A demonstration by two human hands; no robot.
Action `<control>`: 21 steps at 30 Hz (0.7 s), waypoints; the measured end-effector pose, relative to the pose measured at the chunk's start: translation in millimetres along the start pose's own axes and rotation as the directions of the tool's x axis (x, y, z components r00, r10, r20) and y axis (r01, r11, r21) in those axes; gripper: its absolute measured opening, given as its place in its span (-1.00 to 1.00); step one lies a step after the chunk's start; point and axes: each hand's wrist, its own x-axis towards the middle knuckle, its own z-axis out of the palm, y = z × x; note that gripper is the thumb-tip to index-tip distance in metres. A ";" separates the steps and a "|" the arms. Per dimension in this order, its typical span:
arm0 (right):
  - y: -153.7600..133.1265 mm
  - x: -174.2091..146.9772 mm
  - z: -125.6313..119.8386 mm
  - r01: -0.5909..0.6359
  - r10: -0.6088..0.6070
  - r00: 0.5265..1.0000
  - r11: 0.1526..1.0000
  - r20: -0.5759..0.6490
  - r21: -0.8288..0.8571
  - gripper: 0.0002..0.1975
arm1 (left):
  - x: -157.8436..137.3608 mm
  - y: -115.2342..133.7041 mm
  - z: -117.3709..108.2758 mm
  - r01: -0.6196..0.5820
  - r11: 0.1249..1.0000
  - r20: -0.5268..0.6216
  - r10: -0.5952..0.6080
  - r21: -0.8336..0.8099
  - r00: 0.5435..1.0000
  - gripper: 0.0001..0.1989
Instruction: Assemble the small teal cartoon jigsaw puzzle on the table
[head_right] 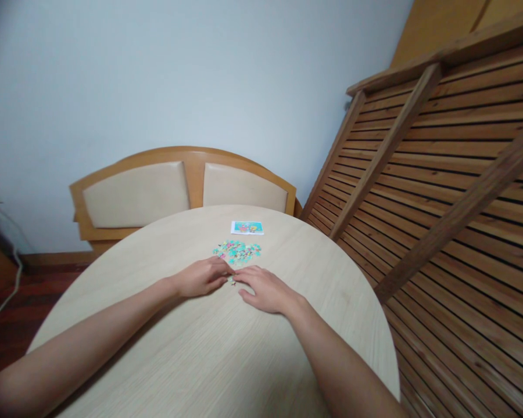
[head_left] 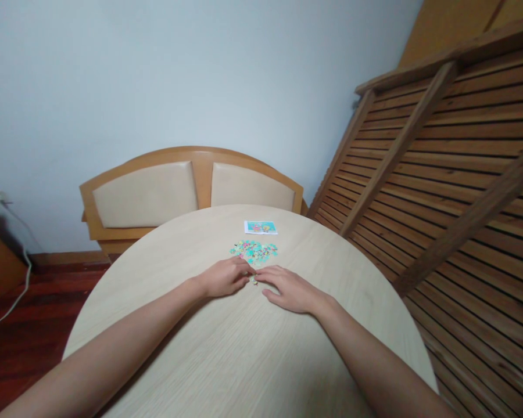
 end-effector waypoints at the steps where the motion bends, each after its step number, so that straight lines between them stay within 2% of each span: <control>1: 0.1 0.1 0.2 -0.006 0.006 1.000 1.000 -0.003 0.003 -0.61 | -0.1 0.4 0.1 0.004 1.000 0.000 -0.004 -0.013 1.000 -0.71; 4: 1.8 0.5 0.5 -0.023 0.023 1.000 1.000 -0.011 0.004 -0.60 | -0.7 2.6 -1.5 -0.003 0.999 0.001 0.003 -0.032 1.000 -0.72; 10: 10.7 -2.2 -2.7 -0.088 0.088 0.996 0.996 -0.016 -0.019 -0.70 | -1.5 6.0 -5.3 -0.146 0.989 0.054 0.145 0.000 0.988 -0.73; 16: 15.9 -6.4 -9.7 -0.098 0.098 0.995 0.995 -0.021 0.003 -0.81 | -1.0 3.1 -4.4 -0.138 0.988 0.038 0.136 0.073 0.990 -0.69; 21: 14.2 -2.5 -7.2 -0.031 0.030 1.000 0.996 0.009 0.078 -0.85 | 0.5 4.7 1.4 -0.094 0.991 0.027 0.091 0.099 0.995 -0.69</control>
